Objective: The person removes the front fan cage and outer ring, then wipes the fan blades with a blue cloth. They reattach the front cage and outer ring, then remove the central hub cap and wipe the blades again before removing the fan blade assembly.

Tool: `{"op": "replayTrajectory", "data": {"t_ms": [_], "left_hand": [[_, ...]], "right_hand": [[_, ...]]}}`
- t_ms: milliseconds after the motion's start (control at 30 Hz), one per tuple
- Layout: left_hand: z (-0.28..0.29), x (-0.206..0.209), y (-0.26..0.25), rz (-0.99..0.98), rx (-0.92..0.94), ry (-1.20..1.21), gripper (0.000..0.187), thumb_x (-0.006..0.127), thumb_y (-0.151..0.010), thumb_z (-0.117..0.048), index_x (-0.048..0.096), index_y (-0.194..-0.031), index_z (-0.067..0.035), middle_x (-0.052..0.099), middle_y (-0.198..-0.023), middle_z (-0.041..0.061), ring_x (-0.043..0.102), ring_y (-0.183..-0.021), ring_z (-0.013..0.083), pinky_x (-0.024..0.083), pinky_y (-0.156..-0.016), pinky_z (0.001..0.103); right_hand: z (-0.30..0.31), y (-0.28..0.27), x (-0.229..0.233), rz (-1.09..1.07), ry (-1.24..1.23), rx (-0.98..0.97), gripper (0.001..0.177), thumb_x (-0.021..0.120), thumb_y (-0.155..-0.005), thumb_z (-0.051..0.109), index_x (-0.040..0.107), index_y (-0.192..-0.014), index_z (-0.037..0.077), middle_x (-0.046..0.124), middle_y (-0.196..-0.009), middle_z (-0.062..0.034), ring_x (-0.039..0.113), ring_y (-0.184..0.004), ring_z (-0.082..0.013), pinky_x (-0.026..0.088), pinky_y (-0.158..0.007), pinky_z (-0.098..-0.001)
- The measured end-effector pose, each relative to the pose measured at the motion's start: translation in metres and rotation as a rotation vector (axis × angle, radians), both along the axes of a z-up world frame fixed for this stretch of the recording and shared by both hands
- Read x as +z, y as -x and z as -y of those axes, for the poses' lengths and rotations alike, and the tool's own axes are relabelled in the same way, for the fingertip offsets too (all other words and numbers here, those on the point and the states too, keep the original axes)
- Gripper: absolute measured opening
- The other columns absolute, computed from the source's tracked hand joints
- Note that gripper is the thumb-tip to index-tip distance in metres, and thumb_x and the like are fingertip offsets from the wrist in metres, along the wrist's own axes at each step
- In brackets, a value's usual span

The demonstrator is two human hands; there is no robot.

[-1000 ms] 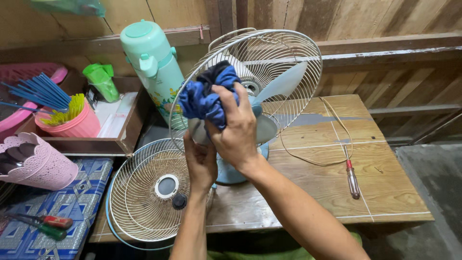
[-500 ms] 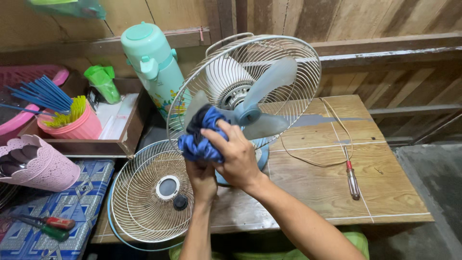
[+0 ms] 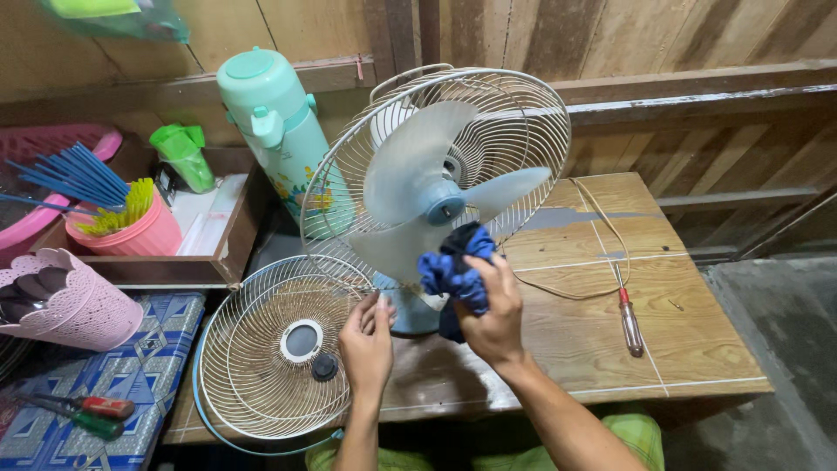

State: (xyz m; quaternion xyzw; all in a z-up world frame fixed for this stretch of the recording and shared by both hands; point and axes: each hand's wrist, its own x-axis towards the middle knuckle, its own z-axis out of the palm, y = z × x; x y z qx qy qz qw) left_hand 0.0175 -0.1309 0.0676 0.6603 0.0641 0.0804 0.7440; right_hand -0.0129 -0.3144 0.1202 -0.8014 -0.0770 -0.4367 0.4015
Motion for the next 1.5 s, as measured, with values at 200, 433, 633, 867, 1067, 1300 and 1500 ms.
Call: {"op": "replayTrajectory", "data": {"t_ms": [200, 433, 633, 867, 1067, 1300, 1500], "left_hand": [[0.020, 0.068, -0.010, 0.571, 0.005, -0.012, 0.054, 0.063, -0.103, -0.015, 0.036, -0.145, 0.006, 0.058, -0.133, 0.018, 0.058, -0.126, 0.0203, 0.045, -0.109, 0.034], [0.028, 0.111, -0.038, 0.590, 0.079, -0.039, 0.032, 0.047, -0.113, -0.023, 0.061, -0.130, 0.000, 0.070, -0.120, 0.008, 0.064, -0.110, 0.0142, 0.051, -0.100, 0.030], [0.016, 0.089, -0.041, 0.554, 0.056, -0.035, 0.035, 0.040, -0.116, -0.025, 0.063, -0.126, -0.001, 0.070, -0.112, 0.007, 0.063, -0.104, 0.0122, 0.052, -0.095, 0.029], [0.017, 0.056, -0.049, 0.600, -0.005, 0.103, 0.033, 0.041, -0.116, -0.025, 0.059, -0.132, -0.002, 0.067, -0.120, 0.006, 0.062, -0.108, 0.0119, 0.053, -0.095, 0.028], [0.009, 0.042, -0.047, 0.515, -0.079, 0.268, 0.035, 0.046, -0.110, -0.022, 0.056, -0.139, -0.003, 0.065, -0.130, 0.006, 0.061, -0.116, 0.0140, 0.050, -0.101, 0.030], [0.020, 0.047, -0.039, 0.517, -0.207, 0.499, 0.047, 0.034, -0.114, -0.038, 0.051, -0.141, -0.004, 0.062, -0.138, 0.009, 0.059, -0.124, 0.0182, 0.047, -0.108, 0.034], [0.006, 0.058, -0.036, 0.422, -0.210, 0.645, 0.068, 0.028, -0.108, -0.060, 0.050, -0.142, -0.005, 0.063, -0.130, 0.009, 0.061, -0.121, 0.0210, 0.048, -0.108, 0.038]], "right_hand": [[0.003, -0.016, 0.022, 0.221, -0.138, -0.060, 0.048, 0.078, -0.087, 0.002, 0.056, -0.130, 0.004, 0.058, -0.123, -0.0187, 0.060, -0.116, -0.0379, 0.048, -0.105, -0.0450], [-0.045, -0.038, 0.041, 0.122, 0.040, 0.022, 0.058, 0.080, -0.078, 0.007, 0.057, -0.132, 0.008, 0.055, -0.134, -0.0256, 0.058, -0.116, -0.0454, 0.049, -0.100, -0.0495], [-0.059, -0.030, 0.046, 0.066, 0.046, 0.079, 0.058, 0.078, -0.077, 0.008, 0.058, -0.131, 0.009, 0.056, -0.135, -0.0282, 0.058, -0.118, -0.0487, 0.049, -0.102, -0.0516], [-0.065, -0.069, 0.093, 0.146, -0.016, 0.053, 0.057, 0.077, -0.081, 0.007, 0.056, -0.134, 0.008, 0.056, -0.138, -0.0273, 0.058, -0.124, -0.0483, 0.048, -0.107, -0.0514], [-0.066, -0.028, 0.069, 0.060, 0.075, 0.237, 0.052, 0.081, -0.086, 0.012, 0.058, -0.132, 0.011, 0.057, -0.136, -0.0255, 0.060, -0.121, -0.0458, 0.050, -0.104, -0.0489], [-0.058, -0.057, 0.076, 0.124, 0.061, 0.159, 0.055, 0.077, -0.081, 0.006, 0.059, -0.133, 0.011, 0.058, -0.138, -0.0230, 0.060, -0.120, -0.0445, 0.051, -0.103, -0.0488], [-0.060, -0.028, 0.059, 0.047, 0.191, 0.206, 0.055, 0.080, -0.079, 0.010, 0.059, -0.130, 0.010, 0.058, -0.134, -0.0234, 0.060, -0.113, -0.0441, 0.051, -0.098, -0.0494]]}}
